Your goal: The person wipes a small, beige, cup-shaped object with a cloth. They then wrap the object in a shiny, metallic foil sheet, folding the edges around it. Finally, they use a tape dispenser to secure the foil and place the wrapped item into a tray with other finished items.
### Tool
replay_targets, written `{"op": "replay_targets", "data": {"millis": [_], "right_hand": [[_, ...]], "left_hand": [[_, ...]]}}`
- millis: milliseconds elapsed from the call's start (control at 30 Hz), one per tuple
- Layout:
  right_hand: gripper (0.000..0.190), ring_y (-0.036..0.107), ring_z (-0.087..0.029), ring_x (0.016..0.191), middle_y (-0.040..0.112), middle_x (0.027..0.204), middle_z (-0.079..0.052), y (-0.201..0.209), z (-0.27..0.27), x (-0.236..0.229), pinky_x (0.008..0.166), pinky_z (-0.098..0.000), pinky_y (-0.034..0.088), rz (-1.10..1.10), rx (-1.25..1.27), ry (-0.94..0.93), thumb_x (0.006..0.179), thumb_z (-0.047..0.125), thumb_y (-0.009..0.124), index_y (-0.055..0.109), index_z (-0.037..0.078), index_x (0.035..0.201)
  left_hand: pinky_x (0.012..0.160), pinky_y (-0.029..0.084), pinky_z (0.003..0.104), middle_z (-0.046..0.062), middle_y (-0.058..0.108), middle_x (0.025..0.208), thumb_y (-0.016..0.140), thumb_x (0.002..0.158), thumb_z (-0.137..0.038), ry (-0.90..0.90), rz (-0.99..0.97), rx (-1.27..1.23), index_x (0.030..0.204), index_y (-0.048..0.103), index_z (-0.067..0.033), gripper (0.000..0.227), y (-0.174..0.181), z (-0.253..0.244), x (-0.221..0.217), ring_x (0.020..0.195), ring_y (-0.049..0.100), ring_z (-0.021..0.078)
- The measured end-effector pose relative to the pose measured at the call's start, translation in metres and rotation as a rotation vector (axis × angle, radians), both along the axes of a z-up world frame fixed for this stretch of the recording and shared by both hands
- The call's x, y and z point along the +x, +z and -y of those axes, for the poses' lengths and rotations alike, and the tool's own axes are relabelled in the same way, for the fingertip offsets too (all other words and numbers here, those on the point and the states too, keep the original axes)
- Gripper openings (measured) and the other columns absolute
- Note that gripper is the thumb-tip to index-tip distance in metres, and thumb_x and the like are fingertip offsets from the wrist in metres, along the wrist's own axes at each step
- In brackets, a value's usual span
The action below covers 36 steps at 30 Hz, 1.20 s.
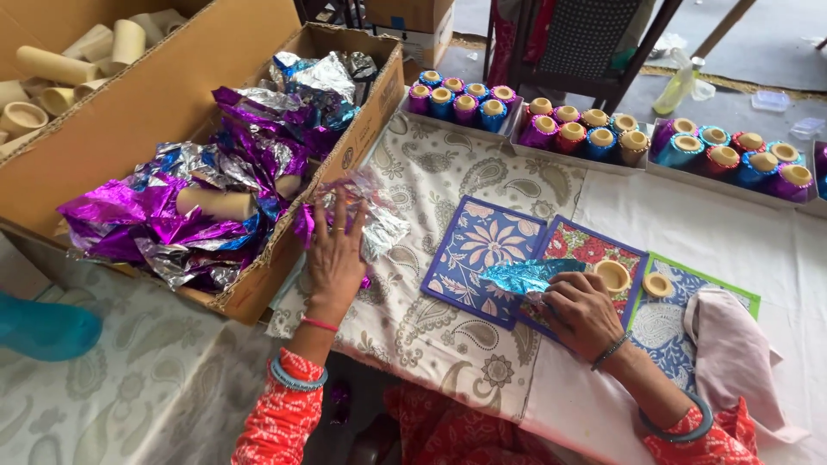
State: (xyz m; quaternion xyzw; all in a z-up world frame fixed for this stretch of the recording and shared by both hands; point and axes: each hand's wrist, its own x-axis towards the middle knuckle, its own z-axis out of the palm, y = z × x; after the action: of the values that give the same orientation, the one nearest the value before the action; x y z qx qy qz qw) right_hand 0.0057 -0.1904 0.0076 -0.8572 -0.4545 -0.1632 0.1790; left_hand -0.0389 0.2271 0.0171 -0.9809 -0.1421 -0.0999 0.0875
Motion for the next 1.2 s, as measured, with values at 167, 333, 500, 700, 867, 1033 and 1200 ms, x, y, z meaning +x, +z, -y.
{"op": "replay_targets", "data": {"millis": [167, 333, 500, 700, 867, 1033, 1200], "right_hand": [[0.015, 0.062, -0.025, 0.109, 0.071, 0.103, -0.007, -0.002, 0.002, 0.0, 0.098, -0.0459, 0.042, -0.01, -0.013, 0.008, 0.082, 0.02, 0.071, 0.068, 0.008, 0.091], [0.016, 0.062, -0.025, 0.106, 0.071, 0.101, -0.006, -0.005, 0.004, 0.003, 0.097, -0.0459, 0.042, -0.009, -0.053, -0.015, 0.083, 0.023, 0.07, 0.068, 0.008, 0.088], [0.017, 0.062, -0.024, 0.106, 0.071, 0.1, -0.006, -0.007, 0.003, 0.003, 0.097, -0.0461, 0.042, -0.003, -0.07, -0.015, 0.084, 0.025, 0.068, 0.067, 0.008, 0.088], [0.017, 0.062, -0.025, 0.105, 0.071, 0.099, -0.006, -0.007, 0.003, 0.003, 0.096, -0.046, 0.042, -0.008, -0.087, -0.028, 0.083, 0.025, 0.068, 0.067, 0.008, 0.087], [0.017, 0.062, -0.025, 0.104, 0.071, 0.098, -0.006, -0.012, 0.002, 0.007, 0.096, -0.0457, 0.043, -0.017, -0.091, -0.033, 0.083, 0.025, 0.069, 0.066, 0.008, 0.086], [0.018, 0.063, -0.026, 0.104, 0.07, 0.097, -0.007, -0.014, 0.0, 0.01, 0.095, -0.0461, 0.044, 0.002, -0.056, -0.022, 0.079, 0.023, 0.07, 0.066, 0.007, 0.086], [0.02, 0.064, -0.026, 0.105, 0.07, 0.095, -0.006, -0.018, -0.001, 0.015, 0.094, -0.046, 0.044, -0.035, -0.047, -0.04, 0.075, 0.025, 0.072, 0.066, 0.008, 0.085]], "left_hand": [[0.109, 0.046, 0.049, 0.004, 0.044, 0.152, 0.066, 0.096, -0.023, -0.007, -0.028, 0.062, 0.131, 0.061, -0.0225, 0.036, -0.03, -0.014, 0.006, 0.144, 0.035, 0.0313], [0.095, 0.058, 0.042, 0.01, 0.07, 0.121, 0.06, 0.099, -0.015, -0.098, 0.037, -0.003, 0.101, 0.076, -0.009, 0.017, -0.063, -0.034, 0.019, 0.128, 0.058, 0.0293], [0.082, 0.063, 0.038, 0.023, 0.073, 0.106, 0.061, 0.103, -0.018, -0.336, 0.46, -0.078, 0.105, 0.072, 0.0051, 0.026, -0.039, -0.041, 0.027, 0.114, 0.066, 0.037], [0.081, 0.059, 0.045, 0.022, 0.066, 0.106, 0.073, 0.093, -0.011, -0.142, 0.675, -0.342, 0.107, 0.066, 0.0044, 0.022, 0.075, -0.099, 0.035, 0.091, 0.07, 0.0356], [0.081, 0.057, 0.043, 0.019, 0.069, 0.105, 0.072, 0.091, -0.005, -0.13, 1.03, -0.554, 0.109, 0.062, 0.0026, 0.022, 0.078, -0.24, 0.095, 0.092, 0.071, 0.0283], [0.091, 0.059, 0.038, 0.019, 0.073, 0.104, 0.072, 0.094, 0.003, -0.335, 1.497, -0.87, 0.096, 0.071, 0.003, 0.002, 0.03, -0.357, 0.162, 0.096, 0.071, 0.0267], [0.113, 0.044, 0.047, 0.024, 0.057, 0.129, 0.057, 0.086, -0.006, -0.013, 1.184, -0.586, 0.116, 0.057, 0.0066, 0.033, 0.012, -0.356, 0.18, 0.123, 0.057, 0.0328]]}}
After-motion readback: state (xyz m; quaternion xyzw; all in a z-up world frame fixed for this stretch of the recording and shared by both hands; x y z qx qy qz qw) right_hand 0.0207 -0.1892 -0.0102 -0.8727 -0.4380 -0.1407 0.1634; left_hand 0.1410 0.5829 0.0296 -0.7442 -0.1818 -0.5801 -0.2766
